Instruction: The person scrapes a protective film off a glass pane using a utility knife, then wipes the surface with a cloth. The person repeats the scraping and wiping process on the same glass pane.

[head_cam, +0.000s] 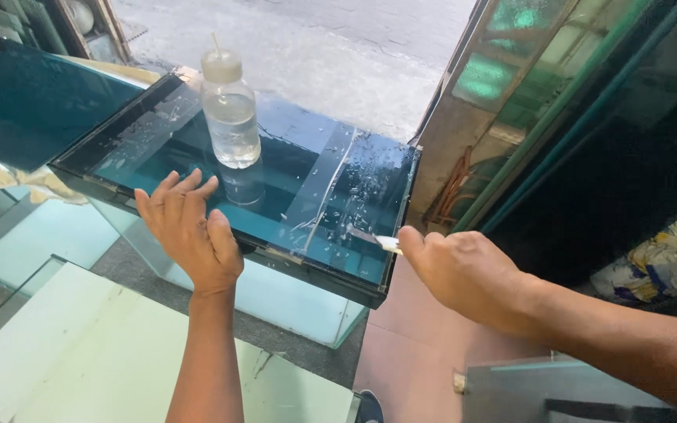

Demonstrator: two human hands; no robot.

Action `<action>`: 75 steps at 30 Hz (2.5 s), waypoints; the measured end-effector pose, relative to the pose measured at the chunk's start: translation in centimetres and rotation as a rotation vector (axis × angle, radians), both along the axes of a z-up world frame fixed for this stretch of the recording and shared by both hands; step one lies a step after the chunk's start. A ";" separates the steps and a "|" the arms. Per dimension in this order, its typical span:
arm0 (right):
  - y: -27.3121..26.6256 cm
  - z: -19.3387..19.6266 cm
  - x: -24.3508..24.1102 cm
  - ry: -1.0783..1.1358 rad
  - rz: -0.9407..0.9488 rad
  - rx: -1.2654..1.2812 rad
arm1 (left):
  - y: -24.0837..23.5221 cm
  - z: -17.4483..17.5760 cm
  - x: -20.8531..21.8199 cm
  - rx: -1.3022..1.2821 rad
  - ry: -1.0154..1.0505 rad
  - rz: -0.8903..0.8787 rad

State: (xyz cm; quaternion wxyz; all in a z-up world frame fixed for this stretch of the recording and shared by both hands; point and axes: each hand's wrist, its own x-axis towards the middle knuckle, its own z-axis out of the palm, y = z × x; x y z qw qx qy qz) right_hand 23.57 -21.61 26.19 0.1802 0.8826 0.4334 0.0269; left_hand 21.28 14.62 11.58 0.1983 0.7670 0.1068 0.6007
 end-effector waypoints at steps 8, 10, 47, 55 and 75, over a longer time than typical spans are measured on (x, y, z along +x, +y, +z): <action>0.9 1.5 -0.9 -0.002 0.020 0.004 | -0.1 0.4 0.4 0.004 -0.013 0.001; 1.2 0.9 -1.0 0.013 0.058 -0.038 | 0.2 0.2 0.2 -0.010 -0.016 0.004; -0.2 -0.2 0.7 0.018 -0.008 0.002 | -0.2 0.3 0.2 -0.011 0.010 0.008; 0.2 -0.3 1.4 -0.074 0.009 -0.008 | -0.2 0.9 0.1 0.000 0.029 -0.008; -0.5 -0.3 2.8 -0.169 -0.040 -0.053 | -0.3 0.5 -0.2 -0.012 0.032 -0.015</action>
